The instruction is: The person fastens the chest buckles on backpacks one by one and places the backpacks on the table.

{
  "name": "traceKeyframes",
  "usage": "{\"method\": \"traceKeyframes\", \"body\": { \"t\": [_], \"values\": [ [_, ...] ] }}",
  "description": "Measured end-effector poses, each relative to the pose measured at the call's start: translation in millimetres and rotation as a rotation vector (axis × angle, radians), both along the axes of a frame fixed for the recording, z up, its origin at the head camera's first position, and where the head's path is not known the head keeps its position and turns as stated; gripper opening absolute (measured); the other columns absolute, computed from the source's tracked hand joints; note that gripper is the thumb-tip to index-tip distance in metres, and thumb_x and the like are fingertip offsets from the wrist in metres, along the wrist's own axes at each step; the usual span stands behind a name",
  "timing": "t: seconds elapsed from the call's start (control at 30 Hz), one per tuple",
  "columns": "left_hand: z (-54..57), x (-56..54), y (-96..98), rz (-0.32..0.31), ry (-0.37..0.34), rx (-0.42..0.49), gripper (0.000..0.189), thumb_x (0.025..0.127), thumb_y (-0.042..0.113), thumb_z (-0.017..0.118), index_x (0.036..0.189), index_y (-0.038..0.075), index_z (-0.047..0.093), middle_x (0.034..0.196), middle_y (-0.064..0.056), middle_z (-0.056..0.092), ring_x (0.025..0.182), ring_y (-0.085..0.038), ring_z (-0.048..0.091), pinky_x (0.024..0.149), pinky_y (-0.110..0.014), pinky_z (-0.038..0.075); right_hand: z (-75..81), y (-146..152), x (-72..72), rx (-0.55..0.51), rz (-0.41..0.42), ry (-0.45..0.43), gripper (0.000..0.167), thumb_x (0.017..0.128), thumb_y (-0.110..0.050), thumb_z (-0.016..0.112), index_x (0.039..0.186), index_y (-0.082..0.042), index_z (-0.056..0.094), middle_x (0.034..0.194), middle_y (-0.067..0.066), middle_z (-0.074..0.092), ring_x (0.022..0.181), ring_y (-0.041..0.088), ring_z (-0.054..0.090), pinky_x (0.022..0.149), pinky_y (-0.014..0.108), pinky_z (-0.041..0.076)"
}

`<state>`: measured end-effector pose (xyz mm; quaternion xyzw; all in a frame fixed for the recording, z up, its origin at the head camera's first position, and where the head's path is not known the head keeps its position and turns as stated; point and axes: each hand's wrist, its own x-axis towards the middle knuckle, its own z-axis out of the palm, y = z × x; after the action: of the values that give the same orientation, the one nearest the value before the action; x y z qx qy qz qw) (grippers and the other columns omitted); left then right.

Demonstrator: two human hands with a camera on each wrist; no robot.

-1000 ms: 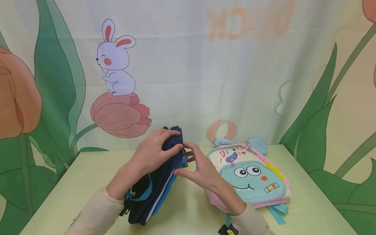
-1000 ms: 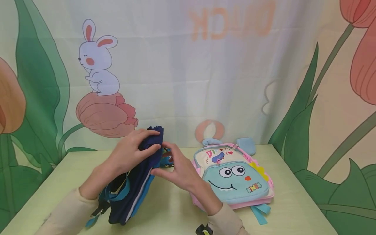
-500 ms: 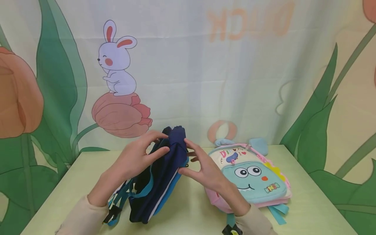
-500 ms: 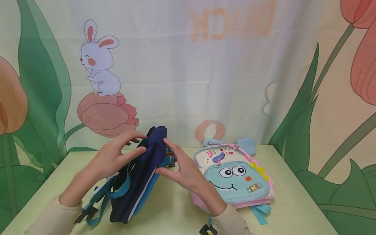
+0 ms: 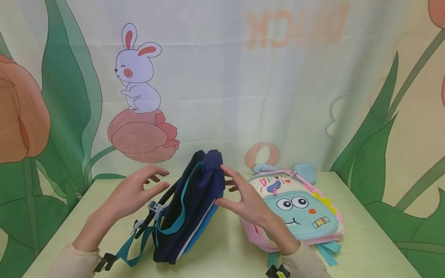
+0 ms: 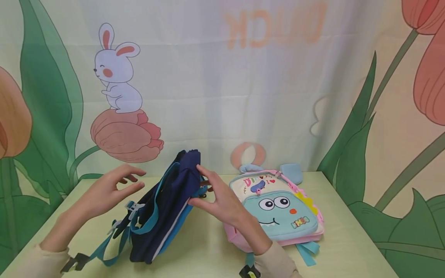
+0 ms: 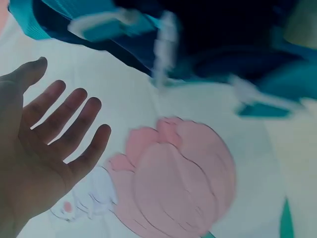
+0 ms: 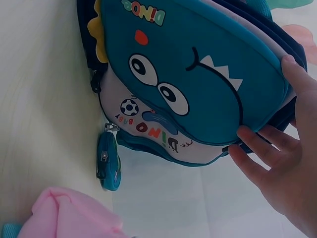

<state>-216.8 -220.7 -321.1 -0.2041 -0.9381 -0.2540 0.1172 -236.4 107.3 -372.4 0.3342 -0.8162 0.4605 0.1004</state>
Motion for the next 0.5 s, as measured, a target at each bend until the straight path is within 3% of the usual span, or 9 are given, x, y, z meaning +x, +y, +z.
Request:
{"method": "traceKeyframes", "body": {
  "t": [0.27,0.5],
  "values": [
    [-31.3,-0.2,-39.5,0.02,-0.065,-0.009,0.037,0.097,0.043,0.061,0.125,0.018,0.063,0.124,-0.003,0.065,0.105,-0.021,0.066,0.089,-0.049,0.052,-1.6,4,-0.4,0.029,-0.017,-0.004,0.083,0.089,-0.035,0.075,0.155,-0.039,0.026,0.152,-0.002,0.046,0.12,0.017,0.061,0.099,0.04,0.051],
    [-47.5,0.8,-51.7,-0.022,-0.168,0.005,0.037,0.096,0.046,0.061,0.122,0.02,0.065,0.121,0.001,0.066,0.101,-0.015,0.064,0.086,-0.039,0.053,-3.3,9,-0.5,0.024,-0.029,-0.005,0.082,0.089,-0.035,0.075,0.155,-0.04,0.026,0.152,-0.003,0.045,0.12,0.016,0.061,0.1,0.04,0.05]
  ]
}}
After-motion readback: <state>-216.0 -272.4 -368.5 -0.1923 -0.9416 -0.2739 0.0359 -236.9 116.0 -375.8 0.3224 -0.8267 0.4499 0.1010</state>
